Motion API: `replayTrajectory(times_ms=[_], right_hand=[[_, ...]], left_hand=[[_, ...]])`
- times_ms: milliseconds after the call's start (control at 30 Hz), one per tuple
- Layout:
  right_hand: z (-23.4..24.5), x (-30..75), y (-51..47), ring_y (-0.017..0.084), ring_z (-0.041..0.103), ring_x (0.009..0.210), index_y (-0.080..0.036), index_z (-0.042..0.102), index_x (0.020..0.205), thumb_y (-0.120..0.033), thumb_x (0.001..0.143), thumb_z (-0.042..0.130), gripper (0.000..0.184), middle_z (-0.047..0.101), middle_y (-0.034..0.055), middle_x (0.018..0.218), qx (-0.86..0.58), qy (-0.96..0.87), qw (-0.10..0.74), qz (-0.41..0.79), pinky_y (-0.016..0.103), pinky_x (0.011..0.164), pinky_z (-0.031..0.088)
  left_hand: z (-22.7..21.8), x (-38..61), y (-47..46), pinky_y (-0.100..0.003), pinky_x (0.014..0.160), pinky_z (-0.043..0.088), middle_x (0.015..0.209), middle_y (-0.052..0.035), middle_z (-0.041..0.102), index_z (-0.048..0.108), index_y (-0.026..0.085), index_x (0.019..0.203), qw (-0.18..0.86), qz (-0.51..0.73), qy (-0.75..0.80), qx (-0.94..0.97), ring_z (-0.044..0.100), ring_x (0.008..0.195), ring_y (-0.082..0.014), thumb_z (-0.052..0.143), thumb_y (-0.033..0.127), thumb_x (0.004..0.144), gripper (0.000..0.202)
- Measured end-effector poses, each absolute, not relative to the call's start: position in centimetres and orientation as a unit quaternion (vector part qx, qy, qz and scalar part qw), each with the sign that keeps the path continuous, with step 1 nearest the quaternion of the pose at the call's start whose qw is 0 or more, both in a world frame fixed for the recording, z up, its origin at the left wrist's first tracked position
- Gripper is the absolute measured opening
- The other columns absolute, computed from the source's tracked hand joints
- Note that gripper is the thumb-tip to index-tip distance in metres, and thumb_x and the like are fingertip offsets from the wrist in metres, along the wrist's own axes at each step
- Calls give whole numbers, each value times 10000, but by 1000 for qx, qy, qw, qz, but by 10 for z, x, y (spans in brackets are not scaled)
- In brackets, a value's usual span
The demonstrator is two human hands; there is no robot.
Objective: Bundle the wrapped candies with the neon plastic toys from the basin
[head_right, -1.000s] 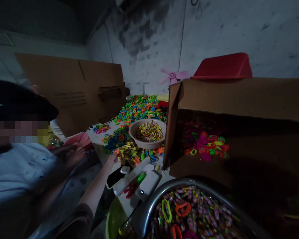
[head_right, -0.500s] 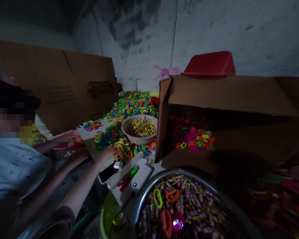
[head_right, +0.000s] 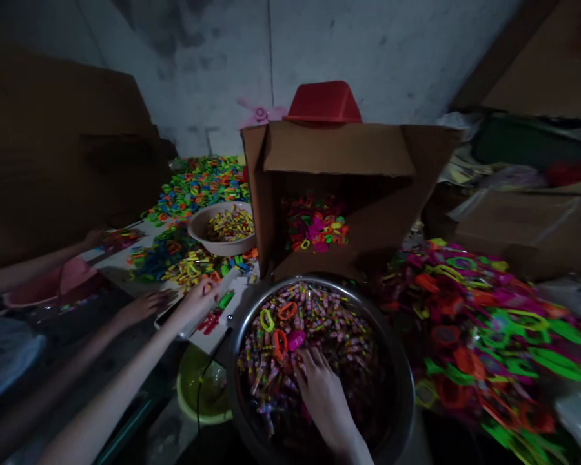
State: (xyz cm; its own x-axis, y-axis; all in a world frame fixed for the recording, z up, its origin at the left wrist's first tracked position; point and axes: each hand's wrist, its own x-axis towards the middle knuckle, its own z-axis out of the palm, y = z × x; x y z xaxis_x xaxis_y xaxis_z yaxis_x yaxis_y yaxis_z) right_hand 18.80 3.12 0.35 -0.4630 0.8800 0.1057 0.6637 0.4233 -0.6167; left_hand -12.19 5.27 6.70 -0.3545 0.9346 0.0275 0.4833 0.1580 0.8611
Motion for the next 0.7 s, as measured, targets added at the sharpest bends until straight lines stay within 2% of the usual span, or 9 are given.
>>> replayTrajectory(times_ms=[67,133,200,233,333,400,467,600,700], right_hand=[[14,181,41,262,602,1058,-161,610,1113,-206,884,508,255,622,130,1142,-461,-843,173,219,388,897,502],[21,170,49,276,577,1106,-144,589,1168,-218,856,572,321,583,153,1214,-427,-869,145,202,397,927,490],[24,161,55,289,573,1119,-135,620,1123,-182,823,611,305,546,169,1265,-396,-888,121,199,394,925,496],[25,158,57,288,583,1106,-133,642,1077,-150,809,615,270,543,168,1268,-385,-894,112,201,383,912,505],[28,161,58,238,597,1093,-145,648,1050,-92,810,588,253,581,128,1223,-366,-897,120,215,335,932,499],[31,169,54,194,574,1129,-154,623,1090,-104,835,578,264,604,95,1197,-350,-899,134,227,298,983,465],[35,179,48,168,555,1155,-170,621,1075,-121,854,573,231,609,74,1198,-329,-895,164,252,282,1006,448],[45,196,32,171,574,1127,-200,628,1020,-103,886,514,200,610,61,1194,-272,-887,238,288,330,989,471],[54,200,20,173,587,1106,-219,624,1019,-137,894,515,185,623,46,1165,-280,-869,260,315,336,978,478]], left_hand=[[56,-82,35,-239,565,459,649,37,594,614,158,792,310,408,682,522,559,562,-111,570,460,838,309],[44,-41,14,-217,457,384,592,41,586,620,167,824,357,406,657,526,507,466,-102,498,538,837,391],[33,-7,-5,-223,484,397,521,46,549,624,160,839,382,416,644,516,529,482,-122,452,543,846,420],[28,6,-12,-236,534,430,542,31,582,631,164,830,390,428,644,500,564,525,-139,463,527,843,401],[22,23,-24,-294,831,474,935,-50,711,642,192,951,378,472,638,477,648,920,-212,552,444,809,303],[21,21,-25,-324,996,391,1187,-71,643,605,209,1088,367,489,628,481,551,1160,-224,592,405,788,359],[23,17,-23,-347,1043,348,1259,-87,599,578,200,1147,368,495,626,477,498,1227,-227,604,399,775,422],[26,18,-23,-352,974,407,1108,-83,673,652,181,1002,405,508,623,436,574,1106,-245,632,433,740,364],[30,24,-29,-290,773,488,909,-53,705,669,171,969,454,530,625,350,645,862,-209,699,488,676,432]])
